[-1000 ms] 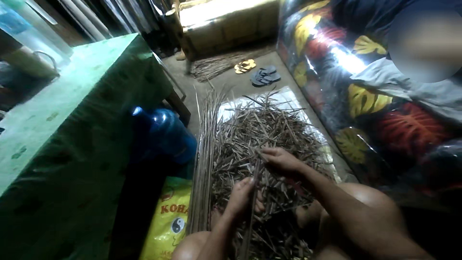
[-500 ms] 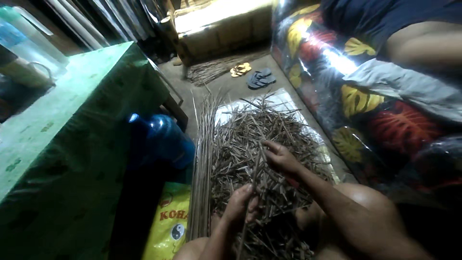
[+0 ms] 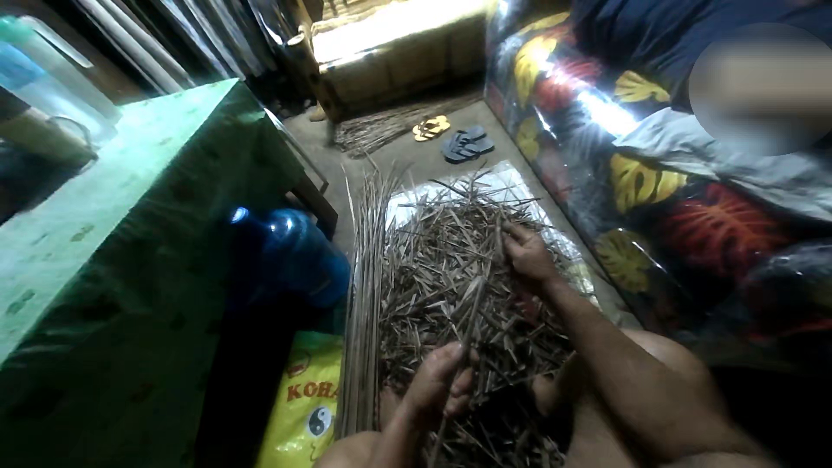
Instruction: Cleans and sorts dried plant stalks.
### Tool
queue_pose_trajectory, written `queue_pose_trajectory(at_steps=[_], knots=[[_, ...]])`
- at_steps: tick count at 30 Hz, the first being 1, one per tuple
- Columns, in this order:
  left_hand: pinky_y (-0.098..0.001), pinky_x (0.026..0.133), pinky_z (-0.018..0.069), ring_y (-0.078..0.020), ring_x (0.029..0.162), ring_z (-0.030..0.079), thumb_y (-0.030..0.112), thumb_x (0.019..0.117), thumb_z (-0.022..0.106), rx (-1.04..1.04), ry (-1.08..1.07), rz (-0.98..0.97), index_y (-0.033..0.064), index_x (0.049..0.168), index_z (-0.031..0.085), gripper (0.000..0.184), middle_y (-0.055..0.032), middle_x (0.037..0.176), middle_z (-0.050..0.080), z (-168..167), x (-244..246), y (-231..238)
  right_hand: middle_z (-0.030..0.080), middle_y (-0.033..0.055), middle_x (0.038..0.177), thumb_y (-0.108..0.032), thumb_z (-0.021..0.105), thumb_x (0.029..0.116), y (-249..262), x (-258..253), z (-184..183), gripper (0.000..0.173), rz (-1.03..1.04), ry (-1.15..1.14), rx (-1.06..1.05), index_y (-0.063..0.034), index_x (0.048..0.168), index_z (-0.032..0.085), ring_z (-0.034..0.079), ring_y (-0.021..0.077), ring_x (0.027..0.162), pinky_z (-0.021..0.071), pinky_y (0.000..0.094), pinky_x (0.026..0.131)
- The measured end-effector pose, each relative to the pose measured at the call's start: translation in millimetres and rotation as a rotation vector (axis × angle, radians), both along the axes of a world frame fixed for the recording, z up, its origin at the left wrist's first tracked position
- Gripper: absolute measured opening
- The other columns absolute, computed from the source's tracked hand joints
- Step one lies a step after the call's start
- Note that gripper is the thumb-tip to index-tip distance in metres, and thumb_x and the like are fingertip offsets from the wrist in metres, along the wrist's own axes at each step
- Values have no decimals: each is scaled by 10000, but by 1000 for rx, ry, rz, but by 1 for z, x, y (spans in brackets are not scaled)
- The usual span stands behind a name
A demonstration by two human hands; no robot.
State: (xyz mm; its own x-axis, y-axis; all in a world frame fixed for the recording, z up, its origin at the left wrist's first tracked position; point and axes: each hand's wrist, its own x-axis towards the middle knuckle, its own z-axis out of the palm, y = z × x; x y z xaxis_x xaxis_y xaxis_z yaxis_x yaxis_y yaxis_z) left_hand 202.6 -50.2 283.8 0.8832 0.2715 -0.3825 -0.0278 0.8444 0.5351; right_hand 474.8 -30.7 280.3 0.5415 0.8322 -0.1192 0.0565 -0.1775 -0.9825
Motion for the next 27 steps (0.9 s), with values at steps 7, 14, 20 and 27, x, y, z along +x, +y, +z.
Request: queue_pose_trajectory(at_steps=[7,14,20,27], knots=[[-207,427,483,-65,442,525,164,1117,388,329,406,144,17,1046,570,244,12,589,529,10,8,7,532,-34,685,-191,417,1105,-19,-10,26,298,284,263,-167,-59,1350,523,509,32,493,466,176,454],[-264,478,555,-122,499,613,110,1080,504,492,539,279,-45,1077,599,182,-50,657,608,7,21,16,516,-53,685,-207,467,1076,-37,-74,12,180,657,373,-256,-97,1175,571,483,41,508,442,207,476],[-274,492,572,-128,510,627,99,1074,518,524,557,264,-48,1085,597,167,-63,681,626,8,26,13,573,-22,756,-149,496,1068,-35,-81,1,221,568,414,-212,-53,1257,559,499,42,531,445,204,483],[-194,429,477,-57,451,524,143,1106,430,368,379,257,11,1045,582,210,3,612,545,12,17,18,537,-106,690,-165,485,1047,-35,-71,-6,175,662,229,9,-85,1051,640,445,-24,510,405,162,480]])
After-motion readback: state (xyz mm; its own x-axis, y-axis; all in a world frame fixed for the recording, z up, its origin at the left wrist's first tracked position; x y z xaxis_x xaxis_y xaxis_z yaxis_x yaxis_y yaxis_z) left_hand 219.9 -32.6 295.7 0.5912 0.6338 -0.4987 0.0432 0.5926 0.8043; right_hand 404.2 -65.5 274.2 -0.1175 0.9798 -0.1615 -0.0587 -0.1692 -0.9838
